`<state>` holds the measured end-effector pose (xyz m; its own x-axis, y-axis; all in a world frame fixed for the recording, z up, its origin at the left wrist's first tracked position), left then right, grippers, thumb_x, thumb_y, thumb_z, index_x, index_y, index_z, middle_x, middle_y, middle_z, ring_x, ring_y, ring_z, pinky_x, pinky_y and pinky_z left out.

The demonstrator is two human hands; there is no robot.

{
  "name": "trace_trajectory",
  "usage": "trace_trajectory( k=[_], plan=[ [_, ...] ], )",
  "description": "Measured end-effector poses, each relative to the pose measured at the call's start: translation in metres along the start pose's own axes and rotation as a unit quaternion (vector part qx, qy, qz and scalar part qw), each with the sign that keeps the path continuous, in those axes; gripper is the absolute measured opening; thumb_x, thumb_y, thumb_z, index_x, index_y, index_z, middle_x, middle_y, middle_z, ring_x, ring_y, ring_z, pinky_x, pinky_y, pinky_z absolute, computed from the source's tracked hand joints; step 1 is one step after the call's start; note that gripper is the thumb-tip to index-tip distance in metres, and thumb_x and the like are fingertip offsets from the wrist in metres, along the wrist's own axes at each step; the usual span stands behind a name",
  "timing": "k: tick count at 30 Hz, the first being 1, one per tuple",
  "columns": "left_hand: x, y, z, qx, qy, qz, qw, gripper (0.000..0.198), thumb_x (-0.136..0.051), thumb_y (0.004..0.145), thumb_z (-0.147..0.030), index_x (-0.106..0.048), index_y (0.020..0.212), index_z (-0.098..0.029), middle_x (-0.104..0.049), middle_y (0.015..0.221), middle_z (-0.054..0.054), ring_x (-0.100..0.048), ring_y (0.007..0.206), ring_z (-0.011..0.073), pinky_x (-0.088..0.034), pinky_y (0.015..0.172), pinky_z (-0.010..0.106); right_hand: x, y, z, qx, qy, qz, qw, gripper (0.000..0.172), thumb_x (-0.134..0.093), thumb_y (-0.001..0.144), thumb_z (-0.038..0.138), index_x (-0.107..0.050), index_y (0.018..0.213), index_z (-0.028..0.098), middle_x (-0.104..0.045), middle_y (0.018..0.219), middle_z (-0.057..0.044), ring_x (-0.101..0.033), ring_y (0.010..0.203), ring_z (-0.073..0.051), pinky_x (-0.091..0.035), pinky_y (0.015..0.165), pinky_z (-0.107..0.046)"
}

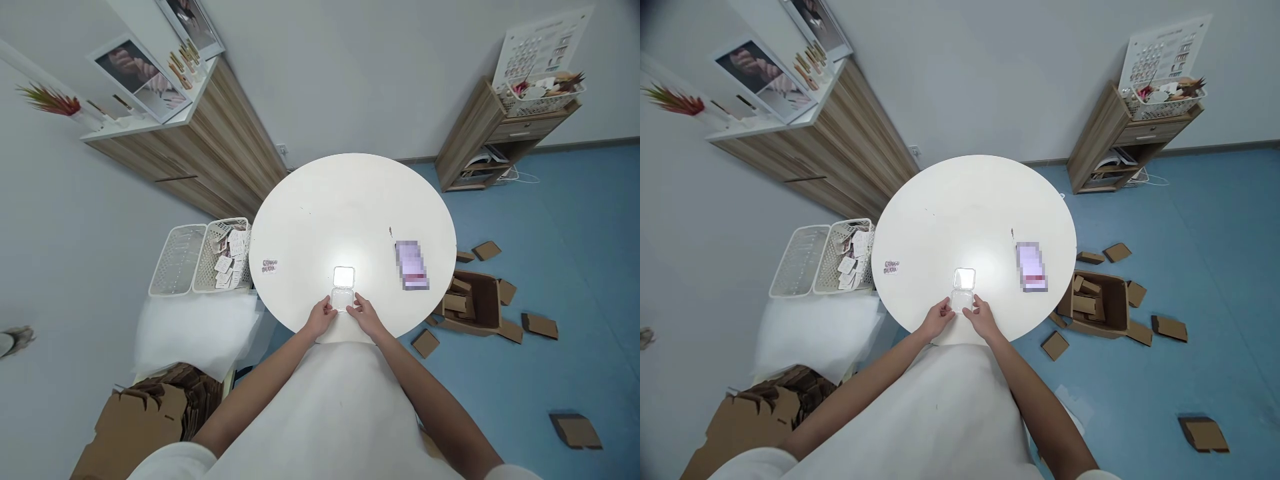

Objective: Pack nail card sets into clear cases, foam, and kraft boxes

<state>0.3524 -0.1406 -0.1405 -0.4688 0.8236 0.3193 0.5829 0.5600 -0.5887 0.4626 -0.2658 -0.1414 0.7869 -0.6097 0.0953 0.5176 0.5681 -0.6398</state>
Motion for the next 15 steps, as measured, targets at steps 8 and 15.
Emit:
trace_trajectory(
  k=[8,15],
  plan=[
    [0.009,-0.011,0.025,0.073,-0.062,-0.043,0.994,0.056,-0.064,0.070,-0.027,-0.046,0.122,-0.015,-0.051,0.110,0.011,-0.054,0.084,0.0128,-0.043,0.078,0.026,0.005,-0.009,-0.019,-0.040,0.029,0.007,0.999,0.065,-0.055,0.069,0.041,-0.036,0.129,0.023,-0.049,0.118,-0.007,-0.059,0.084,-0.015,-0.044,0.080,-0.030],
    [0.002,-0.006,0.010,0.076,-0.116,-0.045,0.989,0.046,-0.065,0.069,-0.020,-0.054,0.113,-0.015,-0.055,0.115,0.011,-0.057,0.093,0.0163,-0.044,0.084,0.028,0.000,-0.007,0.007,-0.017,0.041,0.014,0.999,0.058,-0.056,0.066,0.031,-0.047,0.122,0.019,-0.047,0.127,-0.007,-0.055,0.103,-0.019,-0.044,0.083,-0.028]
  ],
)
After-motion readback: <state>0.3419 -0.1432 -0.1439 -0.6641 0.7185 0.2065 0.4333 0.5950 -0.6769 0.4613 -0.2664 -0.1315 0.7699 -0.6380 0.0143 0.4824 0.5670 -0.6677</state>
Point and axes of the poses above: each hand's wrist, its own y-axis towards the middle knuckle, its own x-axis out of the back of the hand, z = x × y, the point moved 9 cm from there along y, towards the middle knuckle
